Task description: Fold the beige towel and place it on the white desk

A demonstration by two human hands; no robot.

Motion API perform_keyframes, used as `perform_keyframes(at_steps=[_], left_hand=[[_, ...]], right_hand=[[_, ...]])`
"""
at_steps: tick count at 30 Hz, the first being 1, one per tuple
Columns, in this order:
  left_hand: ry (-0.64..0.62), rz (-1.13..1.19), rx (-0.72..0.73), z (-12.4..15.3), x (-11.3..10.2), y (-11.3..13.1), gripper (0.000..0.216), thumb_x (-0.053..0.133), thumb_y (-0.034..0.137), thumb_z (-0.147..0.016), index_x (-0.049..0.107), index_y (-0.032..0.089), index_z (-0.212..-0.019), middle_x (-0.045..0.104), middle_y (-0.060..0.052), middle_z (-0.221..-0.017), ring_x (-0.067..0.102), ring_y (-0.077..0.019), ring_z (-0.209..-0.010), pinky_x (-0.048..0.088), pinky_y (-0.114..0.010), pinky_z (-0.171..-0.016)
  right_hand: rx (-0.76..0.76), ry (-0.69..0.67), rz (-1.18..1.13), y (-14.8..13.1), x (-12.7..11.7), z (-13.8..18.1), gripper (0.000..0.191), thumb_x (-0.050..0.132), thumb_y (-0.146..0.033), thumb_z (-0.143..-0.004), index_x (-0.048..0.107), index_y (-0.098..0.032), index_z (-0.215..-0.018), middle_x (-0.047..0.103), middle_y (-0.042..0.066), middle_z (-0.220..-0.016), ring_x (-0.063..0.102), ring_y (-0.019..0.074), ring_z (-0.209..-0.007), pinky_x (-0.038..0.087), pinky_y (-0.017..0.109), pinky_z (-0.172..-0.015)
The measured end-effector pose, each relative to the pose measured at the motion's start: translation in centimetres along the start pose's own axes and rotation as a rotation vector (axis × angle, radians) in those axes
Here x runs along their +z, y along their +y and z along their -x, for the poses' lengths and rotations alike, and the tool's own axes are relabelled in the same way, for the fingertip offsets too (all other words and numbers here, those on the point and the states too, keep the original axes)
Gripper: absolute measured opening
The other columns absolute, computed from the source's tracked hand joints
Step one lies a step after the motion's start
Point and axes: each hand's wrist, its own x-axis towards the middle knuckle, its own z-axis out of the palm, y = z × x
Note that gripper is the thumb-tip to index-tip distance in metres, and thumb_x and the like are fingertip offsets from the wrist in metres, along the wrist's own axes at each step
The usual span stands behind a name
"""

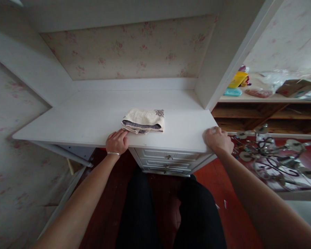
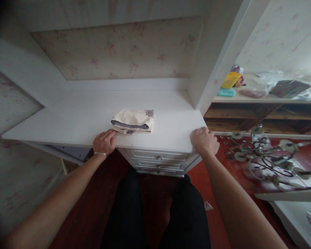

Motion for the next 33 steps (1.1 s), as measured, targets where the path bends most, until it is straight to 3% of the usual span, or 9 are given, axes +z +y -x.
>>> perform_keyframes(at_steps=[10, 14, 16, 19, 21, 24, 28, 30, 33], left_hand=[[-0.006, 0.014, -0.012, 0.1, 0.1, 0.0, 0.037, 0.043, 0.019, -0.087, 0.068, 0.020, -0.116, 0.069, -0.007, -0.121, 0.062, -0.0236, -0.114, 0.040, -0.038, -0.102], [-0.002, 0.033, -0.016, 0.1, 0.2, -0.1, 0.038, 0.043, 0.020, -0.087, 0.068, 0.020, -0.116, 0.069, -0.008, -0.122, 0.062, -0.0241, -0.115, 0.040, -0.038, -0.102], [0.000, 0.043, -0.018, 0.1, 0.2, -0.2, 0.039, 0.044, 0.020, -0.086, 0.068, 0.020, -0.117, 0.069, -0.008, -0.121, 0.062, -0.0246, -0.115, 0.040, -0.039, -0.102], [0.007, 0.050, -0.016, 0.1, 0.2, -0.2, 0.039, 0.044, 0.020, -0.086, 0.068, 0.021, -0.118, 0.069, -0.008, -0.120, 0.062, -0.0250, -0.115, 0.040, -0.039, -0.102], [0.012, 0.045, -0.014, 0.1, 0.2, -0.2, 0.039, 0.045, 0.020, -0.086, 0.068, 0.021, -0.118, 0.070, -0.007, -0.120, 0.062, -0.0248, -0.114, 0.041, -0.039, -0.101], [0.016, 0.030, -0.009, 0.2, 0.1, -0.2, 0.038, 0.044, 0.021, -0.087, 0.068, 0.020, -0.117, 0.069, -0.007, -0.120, 0.063, -0.0245, -0.113, 0.041, -0.039, -0.100], [0.016, 0.020, -0.005, 0.2, 0.0, -0.2, 0.037, 0.044, 0.021, -0.087, 0.068, 0.020, -0.116, 0.069, -0.007, -0.121, 0.063, -0.0242, -0.111, 0.042, -0.038, -0.099], [0.017, 0.020, -0.005, 0.2, 0.0, -0.2, 0.037, 0.044, 0.021, -0.087, 0.068, 0.020, -0.115, 0.070, -0.007, -0.120, 0.064, -0.0241, -0.111, 0.042, -0.038, -0.099], [0.028, 0.023, -0.001, 0.2, 0.0, -0.3, 0.036, 0.044, 0.021, -0.087, 0.069, 0.020, -0.113, 0.070, -0.007, -0.119, 0.064, -0.0240, -0.111, 0.043, -0.038, -0.098]], right_hand=[[-0.002, 0.006, 0.000, 0.0, 0.0, 0.1, 0.056, 0.029, -0.050, -0.096, 0.053, -0.017, -0.135, 0.054, 0.021, -0.132, 0.054, 0.0407, -0.115, 0.044, 0.054, -0.092], [-0.033, 0.129, -0.090, 0.5, 0.7, -0.2, 0.053, 0.036, -0.044, -0.094, 0.048, -0.014, -0.136, 0.052, 0.022, -0.131, 0.057, 0.0382, -0.108, 0.046, 0.051, -0.087], [-0.133, 0.255, -0.189, 1.0, 1.0, 0.1, 0.050, 0.039, -0.037, -0.092, 0.044, -0.013, -0.136, 0.049, 0.021, -0.133, 0.056, 0.0350, -0.109, 0.046, 0.048, -0.088], [-0.442, 0.385, -0.313, 1.7, 1.9, 2.6, 0.038, 0.037, -0.033, -0.094, 0.050, -0.014, -0.125, 0.053, 0.018, -0.126, 0.050, 0.0305, -0.117, 0.042, 0.044, -0.097], [-0.660, 0.319, -0.322, 1.9, 3.0, 5.8, 0.033, 0.035, -0.037, -0.097, 0.055, -0.017, -0.113, 0.060, 0.016, -0.112, 0.053, 0.0295, -0.112, 0.041, 0.044, -0.098], [-0.963, -0.108, -0.173, 1.3, 5.3, 11.4, 0.034, 0.034, -0.039, -0.100, 0.059, -0.020, -0.114, 0.066, 0.011, -0.102, 0.062, 0.0259, -0.096, 0.046, 0.037, -0.088], [-0.786, -0.326, 0.089, -0.4, 7.7, 15.2, 0.043, 0.030, -0.042, -0.103, 0.045, -0.027, -0.140, 0.065, 0.009, -0.119, 0.068, 0.0284, -0.085, 0.051, 0.038, -0.072], [-0.716, -0.369, 0.132, -1.2, 8.5, 14.9, 0.045, 0.031, -0.043, -0.103, 0.039, -0.031, -0.145, 0.060, 0.010, -0.129, 0.069, 0.0290, -0.087, 0.052, 0.039, -0.072], [-0.774, -0.466, 0.127, -1.9, 9.5, 13.5, 0.045, 0.034, -0.040, -0.103, 0.038, -0.032, -0.147, 0.053, 0.009, -0.139, 0.066, 0.0281, -0.100, 0.051, 0.039, -0.081]])
